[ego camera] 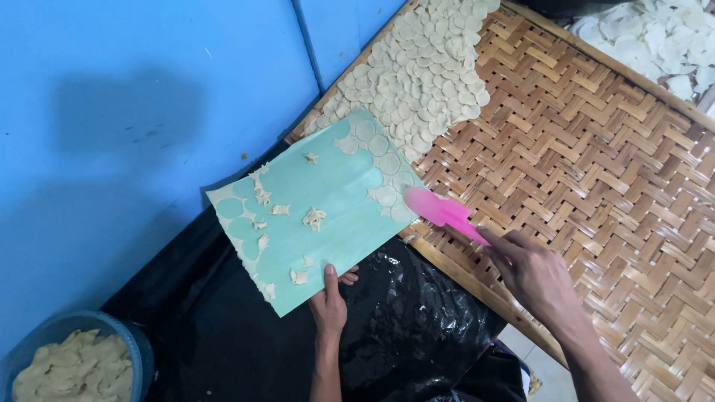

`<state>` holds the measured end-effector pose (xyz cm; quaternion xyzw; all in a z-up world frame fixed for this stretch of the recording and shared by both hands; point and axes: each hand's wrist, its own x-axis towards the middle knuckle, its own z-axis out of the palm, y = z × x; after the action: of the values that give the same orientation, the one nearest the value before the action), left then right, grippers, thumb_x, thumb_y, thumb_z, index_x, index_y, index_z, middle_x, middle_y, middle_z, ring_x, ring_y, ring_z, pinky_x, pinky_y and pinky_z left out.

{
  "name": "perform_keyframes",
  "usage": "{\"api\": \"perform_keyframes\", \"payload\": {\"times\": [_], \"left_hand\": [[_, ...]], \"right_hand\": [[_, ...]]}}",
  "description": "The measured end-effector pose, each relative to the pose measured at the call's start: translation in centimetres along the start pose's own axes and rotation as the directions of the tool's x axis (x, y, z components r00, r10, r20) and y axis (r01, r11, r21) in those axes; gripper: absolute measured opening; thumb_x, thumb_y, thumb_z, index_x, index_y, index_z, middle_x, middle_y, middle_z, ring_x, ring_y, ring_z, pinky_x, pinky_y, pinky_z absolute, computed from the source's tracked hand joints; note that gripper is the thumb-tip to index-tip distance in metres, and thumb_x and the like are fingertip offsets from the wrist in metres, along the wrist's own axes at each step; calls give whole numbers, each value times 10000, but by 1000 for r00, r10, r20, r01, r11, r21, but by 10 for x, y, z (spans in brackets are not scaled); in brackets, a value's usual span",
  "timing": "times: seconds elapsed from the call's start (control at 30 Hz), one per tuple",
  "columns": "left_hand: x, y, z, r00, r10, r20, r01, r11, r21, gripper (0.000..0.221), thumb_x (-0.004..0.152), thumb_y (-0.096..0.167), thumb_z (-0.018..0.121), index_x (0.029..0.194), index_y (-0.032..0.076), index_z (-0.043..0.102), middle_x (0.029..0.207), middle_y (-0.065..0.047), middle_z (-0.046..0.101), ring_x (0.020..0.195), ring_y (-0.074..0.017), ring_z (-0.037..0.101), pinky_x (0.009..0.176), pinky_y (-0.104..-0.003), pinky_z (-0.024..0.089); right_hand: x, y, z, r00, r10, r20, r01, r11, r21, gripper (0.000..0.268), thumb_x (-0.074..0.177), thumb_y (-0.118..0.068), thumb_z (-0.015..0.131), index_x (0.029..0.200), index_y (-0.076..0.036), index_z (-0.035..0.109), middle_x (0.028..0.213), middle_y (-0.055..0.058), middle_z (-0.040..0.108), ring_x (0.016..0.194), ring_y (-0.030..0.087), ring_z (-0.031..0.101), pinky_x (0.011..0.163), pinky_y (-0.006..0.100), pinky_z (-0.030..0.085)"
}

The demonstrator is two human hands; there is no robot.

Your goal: The person is using a pink spatula to transfer small pieces of dough from a template onto a woven bamboo drying tray.

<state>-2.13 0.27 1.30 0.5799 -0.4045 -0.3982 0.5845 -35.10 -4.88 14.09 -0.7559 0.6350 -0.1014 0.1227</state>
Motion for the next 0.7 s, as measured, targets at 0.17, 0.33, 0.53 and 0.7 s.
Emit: {"api": "perform_keyframes", "payload": {"times": [0.17, 0.33, 0.53, 0.7], "left_hand": [[0, 4, 1, 1000, 25, -1, -25, 1000, -8, 451, 1094, 277, 397, 1091, -79, 673, 886, -178, 755, 737, -209, 721, 650, -325, 575], [1, 3, 1, 1000, 17, 4, -17, 1000, -9, 443, 1085, 274, 404, 1092, -77, 674, 885, -177, 753, 737, -212, 720, 653, -325, 581], [-1, 7, 1, 1000, 16, -13, -16, 999, -30, 435, 1089, 258, 407, 1078, -84, 676, 878, -184, 753, 727, -220, 712, 650, -334, 566], [1, 11, 2, 1000, 15, -4, -15, 1000, 9, 444, 1082, 264, 402, 1071, -80, 683, 886, -174, 760, 730, -214, 718, 653, -328, 576]], "right_hand": [[2, 1, -4, 1000, 7, 25, -9, 997, 74, 374, 953, -333, 621, 1318, -289, 695, 887, 37, 720, 577, 194, 680, 580, 378, 608], [4, 12, 6, 1000, -20, 12, 19, 996, 89, 397, 917, -343, 642, 1308, -294, 698, 887, 37, 731, 593, 204, 694, 613, 386, 628], [12, 32, 21, 997, 14, 79, -33, 969, 244, 380, 934, -350, 635, 1309, -311, 685, 971, 14, 766, 670, 157, 750, 636, 361, 664], [14, 43, 25, 982, 43, 183, -103, 939, 329, 440, 904, -339, 675, 1339, -276, 691, 1071, 50, 791, 711, 177, 743, 650, 343, 613]]}}
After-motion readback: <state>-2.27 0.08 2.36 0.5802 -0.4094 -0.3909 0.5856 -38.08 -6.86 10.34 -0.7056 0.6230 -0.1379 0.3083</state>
